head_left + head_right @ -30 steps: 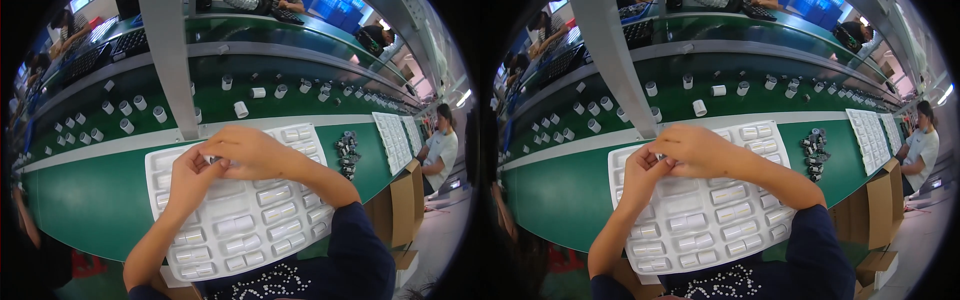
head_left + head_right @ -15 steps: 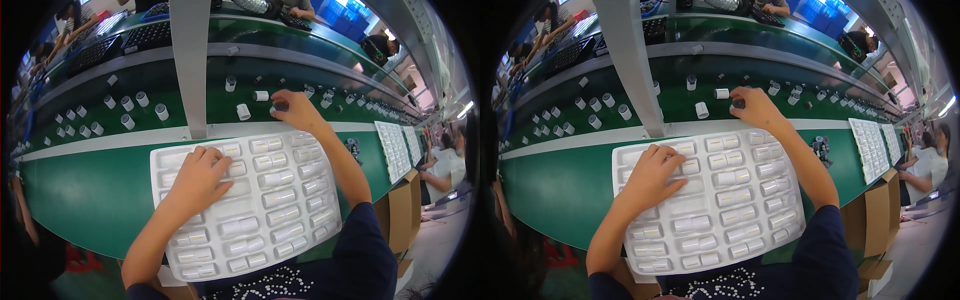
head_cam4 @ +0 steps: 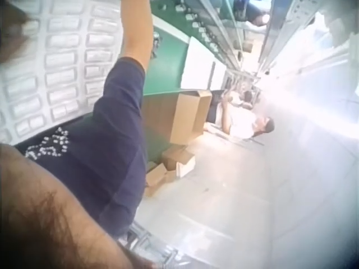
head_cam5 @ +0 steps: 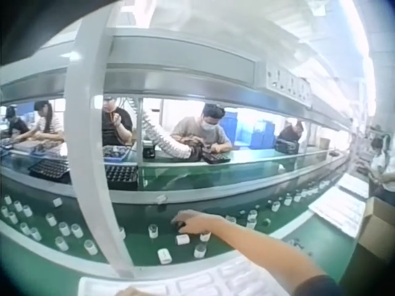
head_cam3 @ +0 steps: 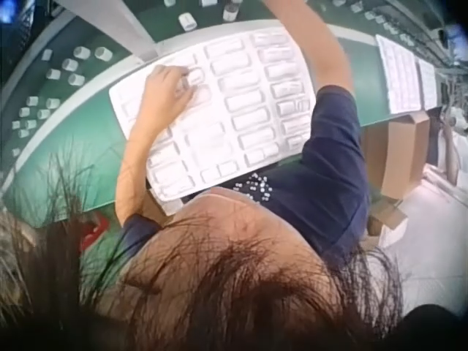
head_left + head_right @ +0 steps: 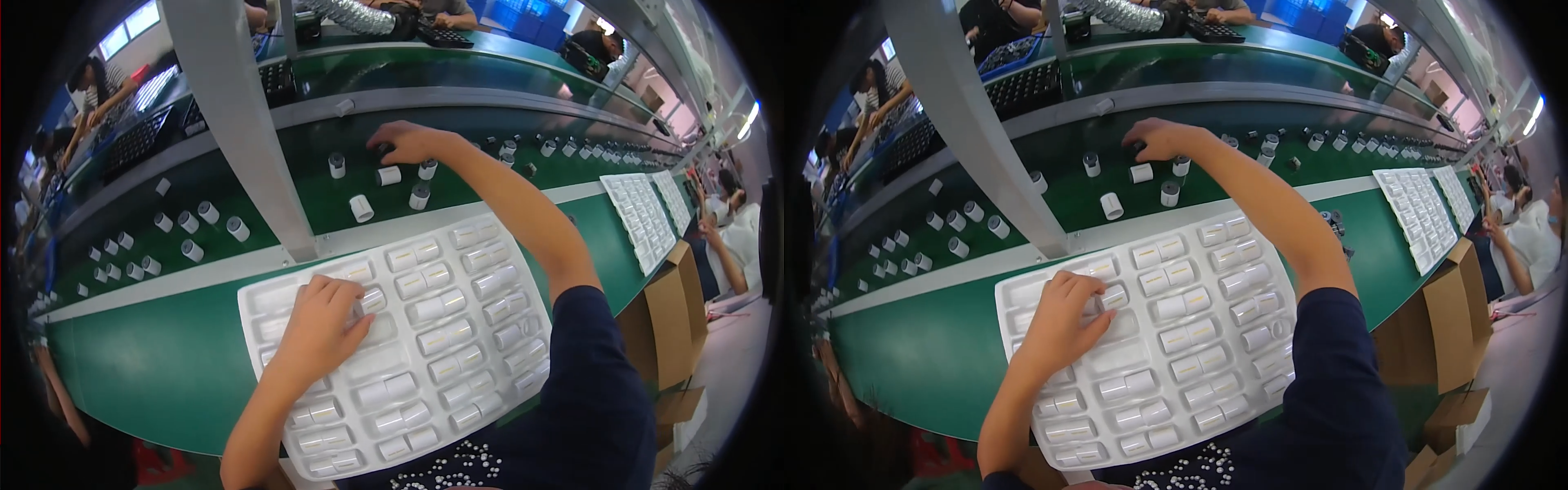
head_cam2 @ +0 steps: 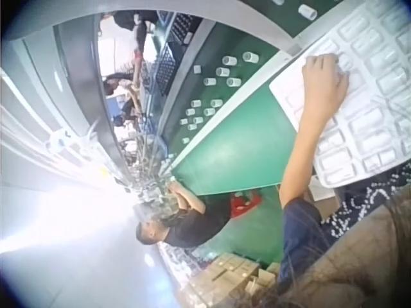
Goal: The person assembles small components by hand, inserting metal components into white plastic shells and placing the assembled items into a divided white tray.
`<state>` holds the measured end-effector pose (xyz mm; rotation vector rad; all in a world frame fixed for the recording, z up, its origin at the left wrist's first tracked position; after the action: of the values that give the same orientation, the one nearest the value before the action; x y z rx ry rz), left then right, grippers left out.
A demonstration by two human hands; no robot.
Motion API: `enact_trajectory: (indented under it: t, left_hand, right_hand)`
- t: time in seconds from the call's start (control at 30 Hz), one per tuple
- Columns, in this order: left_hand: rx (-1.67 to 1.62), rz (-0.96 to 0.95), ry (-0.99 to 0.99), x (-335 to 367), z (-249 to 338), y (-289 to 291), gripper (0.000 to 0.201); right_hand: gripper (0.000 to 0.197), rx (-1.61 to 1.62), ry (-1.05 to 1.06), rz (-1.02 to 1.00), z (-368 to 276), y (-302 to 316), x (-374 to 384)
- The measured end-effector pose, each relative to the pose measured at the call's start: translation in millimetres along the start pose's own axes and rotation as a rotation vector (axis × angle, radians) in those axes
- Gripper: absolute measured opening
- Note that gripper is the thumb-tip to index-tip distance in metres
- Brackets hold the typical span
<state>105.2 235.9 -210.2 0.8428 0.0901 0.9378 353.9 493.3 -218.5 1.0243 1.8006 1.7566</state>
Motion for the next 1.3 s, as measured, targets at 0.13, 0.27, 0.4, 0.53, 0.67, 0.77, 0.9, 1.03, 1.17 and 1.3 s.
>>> enact_trajectory:
  t: [0.13,0.27,0.4,0.53,0.67,0.77,0.9,1.03,1.17,1.3]
  left_hand:
    - [0.190,-0.018,-0.028,-4,9,3,0.034]
    - [0.230,-0.073,-0.040,-13,7,1,0.036]
    - [0.154,-0.031,-0.072,-10,6,7,0.038]
    - [-0.216,0.096,0.105,-12,1,17,0.044]
    - [-1.114,0.231,0.388,-11,-5,12,0.042]
    - [-1.431,0.245,0.475,-9,-17,9,0.034]
    - [-1.620,0.338,0.604,-16,-38,7,0.032]
    - [-1.628,0.409,0.581,-13,-37,14,0.036]
    - [-1.625,0.359,0.431,-15,-35,17,0.039]
    - [-1.669,0.327,0.493,-20,-48,14,0.034]
  right_hand:
    - [0.050,0.039,-0.182,-0.281,2,3,9]
    - [0.043,0.449,-0.400,0.009,-23,25,-8]
    - [0.034,1.091,-0.492,0.263,-75,44,-45]
    - [0.023,1.879,-0.545,0.227,-122,27,-72]
    - [0.026,1.932,-0.617,0.176,-190,27,-96]
    - [0.026,1.858,-0.535,0.078,-196,19,-99]
    - [0.032,1.605,-0.469,0.021,-198,8,-98]
    - [0.034,1.586,-0.460,-0.031,-204,14,-99]
    - [0.046,1.358,-0.381,0.258,-214,26,-101]
    - [0.047,1.175,-0.259,0.386,-222,30,-103]
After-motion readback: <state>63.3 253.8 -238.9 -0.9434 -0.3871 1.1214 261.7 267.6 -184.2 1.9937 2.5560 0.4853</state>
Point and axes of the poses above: each hand's wrist, its own x-axis towards the middle knuckle, its own y-axis out of the back of the hand, z = x × y, the point moved 4 cm from there along x, towards the middle knuckle, and after that the axes turned 7 degrees about -x, right-handed, at the moved point
